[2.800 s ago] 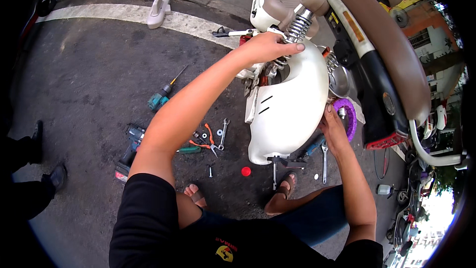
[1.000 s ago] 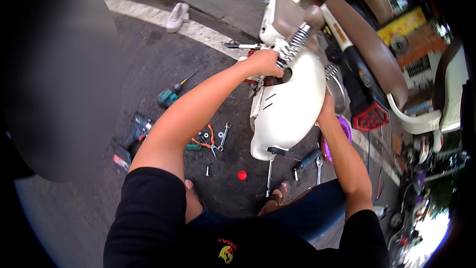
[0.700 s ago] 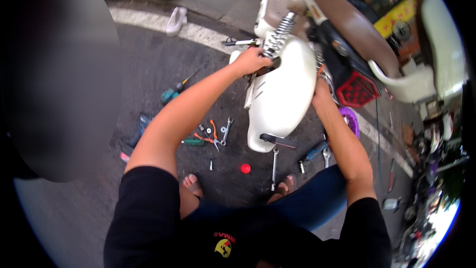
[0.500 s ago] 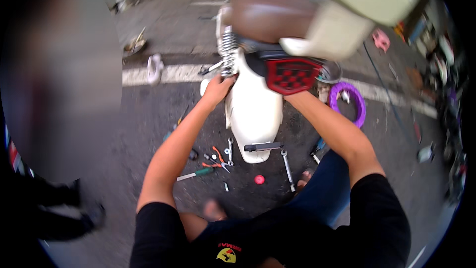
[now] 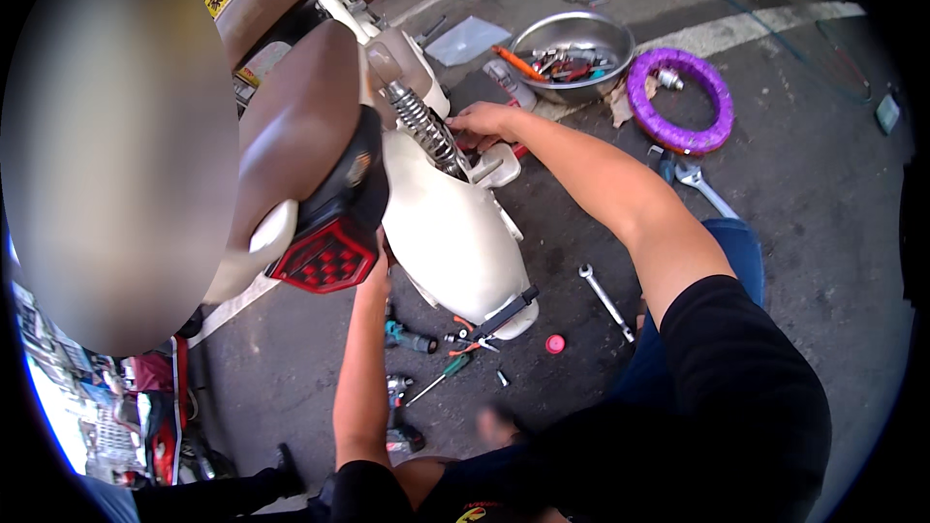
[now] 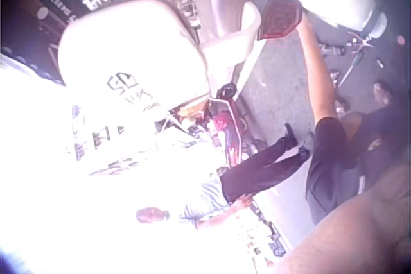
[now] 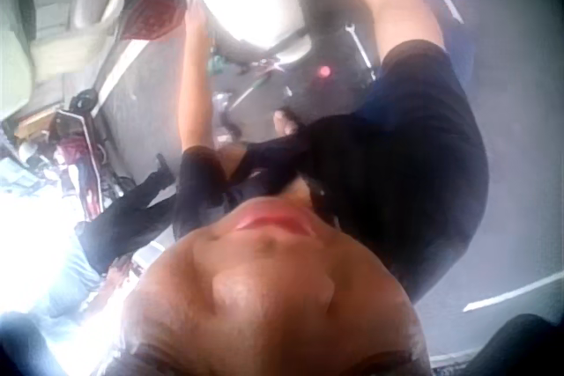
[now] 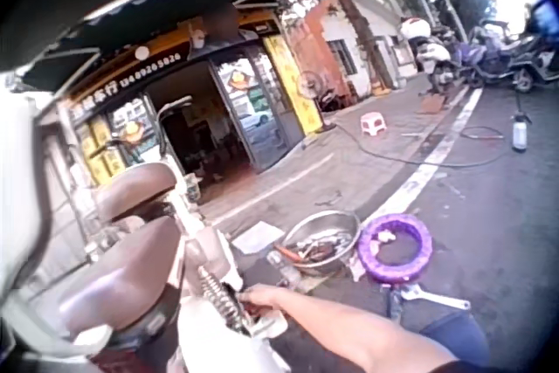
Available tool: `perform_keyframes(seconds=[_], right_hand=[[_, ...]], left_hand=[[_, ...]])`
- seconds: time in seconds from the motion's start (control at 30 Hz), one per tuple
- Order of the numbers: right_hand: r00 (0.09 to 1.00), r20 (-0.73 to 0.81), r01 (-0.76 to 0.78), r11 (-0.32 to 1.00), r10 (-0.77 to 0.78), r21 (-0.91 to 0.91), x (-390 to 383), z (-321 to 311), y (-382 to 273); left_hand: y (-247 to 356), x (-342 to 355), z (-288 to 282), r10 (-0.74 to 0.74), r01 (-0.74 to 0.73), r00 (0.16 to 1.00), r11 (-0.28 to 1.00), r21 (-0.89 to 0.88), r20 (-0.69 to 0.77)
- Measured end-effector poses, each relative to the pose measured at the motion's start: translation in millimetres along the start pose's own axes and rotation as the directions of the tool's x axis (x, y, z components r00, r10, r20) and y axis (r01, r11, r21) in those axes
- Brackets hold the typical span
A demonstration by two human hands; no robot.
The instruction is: The person uses a cordless impact driver and a wrench to remove bolts from the rear fender of a scooter. They then remove the fender and proceed to work on the rear wheel hub and brake assembly using a screwdriver and wrench.
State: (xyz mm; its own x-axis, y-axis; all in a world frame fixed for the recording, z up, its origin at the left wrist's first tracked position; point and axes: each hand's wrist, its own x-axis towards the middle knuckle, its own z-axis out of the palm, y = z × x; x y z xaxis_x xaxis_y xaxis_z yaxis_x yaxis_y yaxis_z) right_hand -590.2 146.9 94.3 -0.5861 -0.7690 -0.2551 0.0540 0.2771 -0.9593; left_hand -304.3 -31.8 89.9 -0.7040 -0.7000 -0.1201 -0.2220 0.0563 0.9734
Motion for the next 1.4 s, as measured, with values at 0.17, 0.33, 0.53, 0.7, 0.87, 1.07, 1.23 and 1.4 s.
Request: perform_keyframes(seconds=[0.17, 0.33, 0.53, 0.7, 0.87, 1.07, 1.23, 1.4], right_hand=[[0.984, 0.166, 0.043, 0.994, -0.059, 0.098, 22.0, 19.3, 8.8], [0.994, 0.1, 0.025, 0.97, -0.051, 0.242, 23.9, 26.4, 11.7], [0.992, 0.017, 0.115, 0.942, -0.127, 0.316, 31.5, 34.8, 14.9], [0.992, 0.008, 0.103, 0.827, -0.128, 0.552, 35.1, 45.3, 10.7], [0.995, -0.084, 0.089, 0.883, -0.056, 0.462, 31.8, 51.8, 5.3], [0.988, -0.112, 0.151, 0.798, -0.104, 0.584, 44.7, 57.9, 0.4], [0.998, 0.06, 0.01, 0.916, -0.037, 0.401, 43.7, 49.1, -2.9], [0.995, 0.086, 0.012, 0.941, -0.044, 0.339, 25.3, 44.3, -6.9]], left_hand=[[20.0, -22.3, 19.6, 0.046, -0.043, 0.999, 0.988, -0.146, 0.021], [28.9, -30.6, 30.0, -0.015, 0.012, 1.0, 0.966, -0.259, -0.007], [31.3, -28.5, 34.0, -0.072, 0.05, 0.995, 0.958, -0.282, -0.069], [31.0, -17.5, 20.9, -0.13, 0.111, 0.991, 0.94, -0.323, -0.039], [39.4, -11.0, 21.2, -0.146, 0.151, 0.988, 0.925, -0.349, 0.042], [48.9, -35.7, 34.3, -0.083, 0.07, 0.996, 0.92, -0.386, -0.018], [48.8, -37.7, 35.0, -0.079, 0.025, 0.988, 0.927, -0.375, -0.129], [48.7, -36.4, 35.9, -0.038, -0.017, 0.993, 0.899, -0.438, -0.116]])
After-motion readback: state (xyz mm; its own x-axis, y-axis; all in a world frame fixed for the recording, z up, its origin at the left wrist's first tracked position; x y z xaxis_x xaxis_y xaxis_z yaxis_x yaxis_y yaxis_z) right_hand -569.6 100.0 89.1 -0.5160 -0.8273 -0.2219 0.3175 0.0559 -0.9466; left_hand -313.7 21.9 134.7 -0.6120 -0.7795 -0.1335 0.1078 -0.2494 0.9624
